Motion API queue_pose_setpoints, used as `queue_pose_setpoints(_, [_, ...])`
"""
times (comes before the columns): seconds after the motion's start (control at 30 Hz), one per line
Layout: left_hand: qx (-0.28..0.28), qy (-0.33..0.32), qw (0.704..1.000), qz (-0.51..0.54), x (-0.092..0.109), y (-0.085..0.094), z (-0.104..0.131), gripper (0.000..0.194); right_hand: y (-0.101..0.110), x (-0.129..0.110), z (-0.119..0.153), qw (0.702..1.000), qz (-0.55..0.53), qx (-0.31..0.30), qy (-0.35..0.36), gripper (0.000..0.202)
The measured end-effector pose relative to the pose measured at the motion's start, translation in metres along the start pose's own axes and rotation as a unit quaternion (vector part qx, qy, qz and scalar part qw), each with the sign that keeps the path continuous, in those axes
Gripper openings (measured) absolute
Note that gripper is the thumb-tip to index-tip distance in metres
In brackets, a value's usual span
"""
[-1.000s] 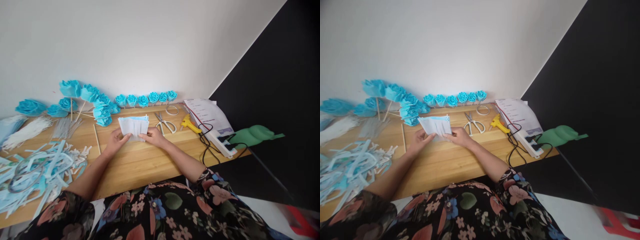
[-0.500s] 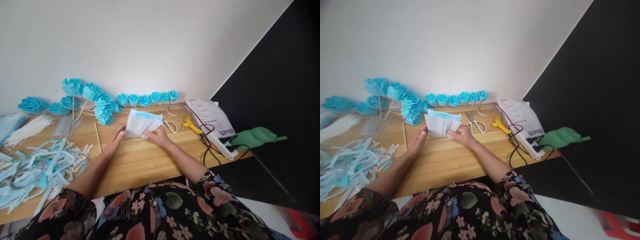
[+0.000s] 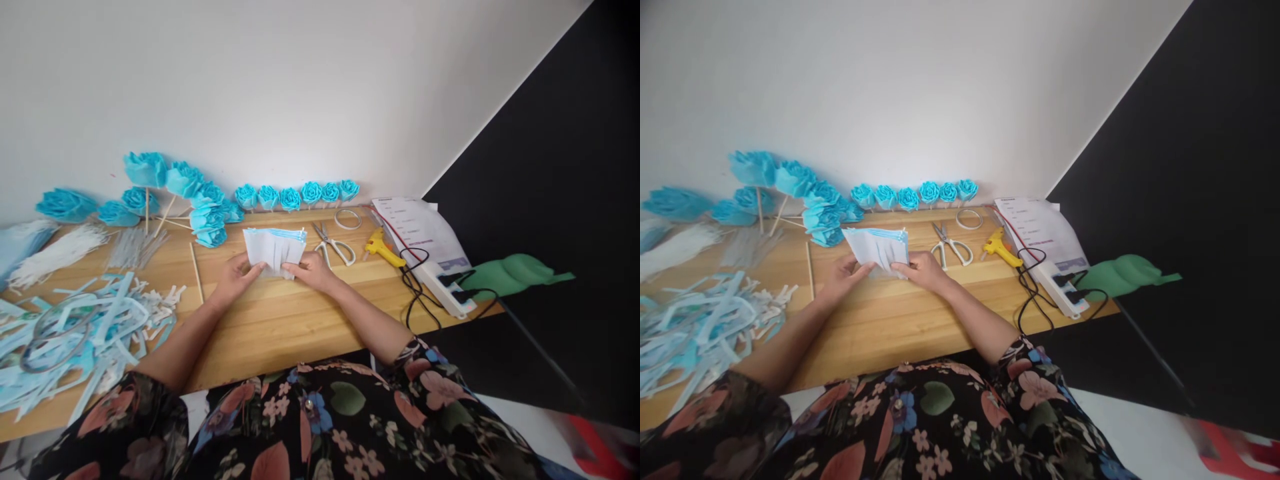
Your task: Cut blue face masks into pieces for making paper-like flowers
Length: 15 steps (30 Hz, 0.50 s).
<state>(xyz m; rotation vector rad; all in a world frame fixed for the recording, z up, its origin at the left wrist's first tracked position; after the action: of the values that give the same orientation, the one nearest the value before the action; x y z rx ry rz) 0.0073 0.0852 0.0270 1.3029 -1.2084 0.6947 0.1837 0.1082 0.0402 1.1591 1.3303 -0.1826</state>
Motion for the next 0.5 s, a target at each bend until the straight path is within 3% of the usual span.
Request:
queue_pose_setpoints(0.17, [-0.001,-0.041,0.999,0.012,0.012,0.003,0.001,0.044,0.007,-0.006,0.004,0.999,-0.028,0.028,0.035,0.037])
queue_pose_setpoints(0.37, [0.024,0.03,0.999,0.015,-0.001,0.004,0.004,0.052,-0.001,-0.007,0.001,1.0,-0.008,-0.017,0.014,0.04])
queue_pose_setpoints(0.5, [0.016,0.001,1.0,-0.008,0.005,0.002,0.002,0.044,-0.004,-0.003,0.0,1.0,0.019,-0.022,-0.007,0.041])
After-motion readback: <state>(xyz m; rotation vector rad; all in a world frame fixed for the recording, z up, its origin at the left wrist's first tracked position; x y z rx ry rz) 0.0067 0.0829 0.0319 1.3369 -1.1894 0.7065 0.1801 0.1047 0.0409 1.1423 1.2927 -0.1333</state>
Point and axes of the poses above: each hand's wrist, its own z-axis away from the middle knuckle, its own y-axis out of the back of the hand, x = y × z, the point moved 9 cm from there along -z, towards the middle knuckle, and after that the axes turned 13 degrees about -x, right-handed, at the moved point
